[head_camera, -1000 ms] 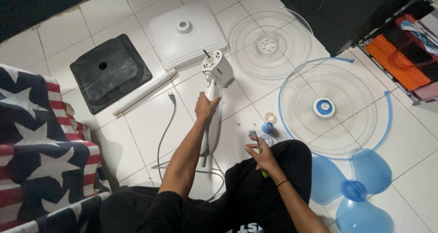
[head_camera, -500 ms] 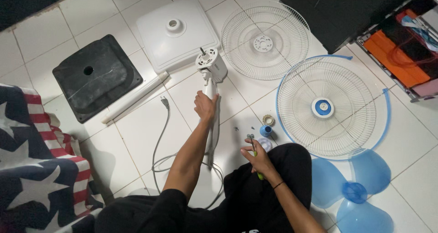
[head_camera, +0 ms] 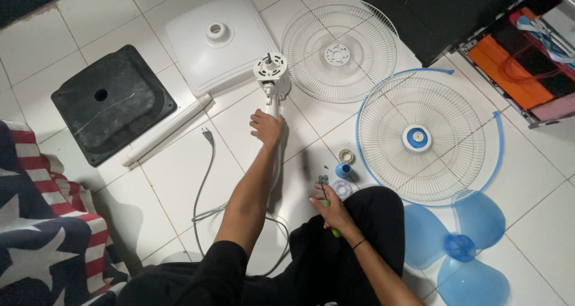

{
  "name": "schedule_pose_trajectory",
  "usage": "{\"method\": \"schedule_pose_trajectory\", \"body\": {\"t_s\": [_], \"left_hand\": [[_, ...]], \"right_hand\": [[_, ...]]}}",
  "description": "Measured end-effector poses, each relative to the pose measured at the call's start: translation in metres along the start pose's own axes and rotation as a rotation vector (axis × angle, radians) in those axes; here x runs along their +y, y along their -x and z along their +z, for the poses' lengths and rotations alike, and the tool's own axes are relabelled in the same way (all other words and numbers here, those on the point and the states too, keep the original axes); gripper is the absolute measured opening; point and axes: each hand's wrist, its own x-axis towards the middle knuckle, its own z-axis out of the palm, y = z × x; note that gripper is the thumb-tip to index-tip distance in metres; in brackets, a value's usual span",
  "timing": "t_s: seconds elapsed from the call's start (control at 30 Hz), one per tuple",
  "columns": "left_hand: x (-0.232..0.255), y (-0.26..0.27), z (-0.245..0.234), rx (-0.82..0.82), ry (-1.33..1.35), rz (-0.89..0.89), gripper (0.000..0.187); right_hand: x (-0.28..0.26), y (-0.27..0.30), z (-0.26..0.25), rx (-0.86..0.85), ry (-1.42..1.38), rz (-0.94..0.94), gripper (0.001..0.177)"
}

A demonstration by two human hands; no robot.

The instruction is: The person sits on the floor and uses a screwdriver to remove screws from the motor housing of a white electric fan. They then place the motor unit aside and handle the fan blades, front grille, and base components, organizing them on the floor.

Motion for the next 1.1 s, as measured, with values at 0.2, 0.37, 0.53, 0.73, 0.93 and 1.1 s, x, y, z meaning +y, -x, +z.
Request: {"method": "schedule_pose_trajectory", "body": {"t_s": [0.2,0.37,0.53,0.73,0.93,1.1], "left_hand": [[-0.025,-0.043,0.016,-0.420,0.199,0.013,0.102],[-0.061,-0.023,-0.002,-0.360,0.228,0.189,0.103],[-0.101,-0.012,-0.037,-0.313,0.189,0.198,0.107],[-0.196,0.012,-0.071,-0.158,0.141,0.136,0.103],[-0.280,0.039,-0.121,-0.128,0.063,-0.178,0.101],[-0.339,0.055,-0.169,-0.353,0.086,-0.377,0.105]], "right_hand": [[0.007,0.003,0.010,-0.015,0.033,-0.031,0.062],[0.023,0.005,0.019,-0.013,0.066,-0.044,0.057],[0.034,0.006,0.028,-0.016,0.097,-0.095,0.054],[0.014,-0.007,0.038,0.098,0.186,-0.045,0.065],[-0.019,-0.029,0.073,0.134,0.386,-0.397,0.063],[0.010,0.001,0.104,-0.138,0.756,-0.378,0.056]]}}
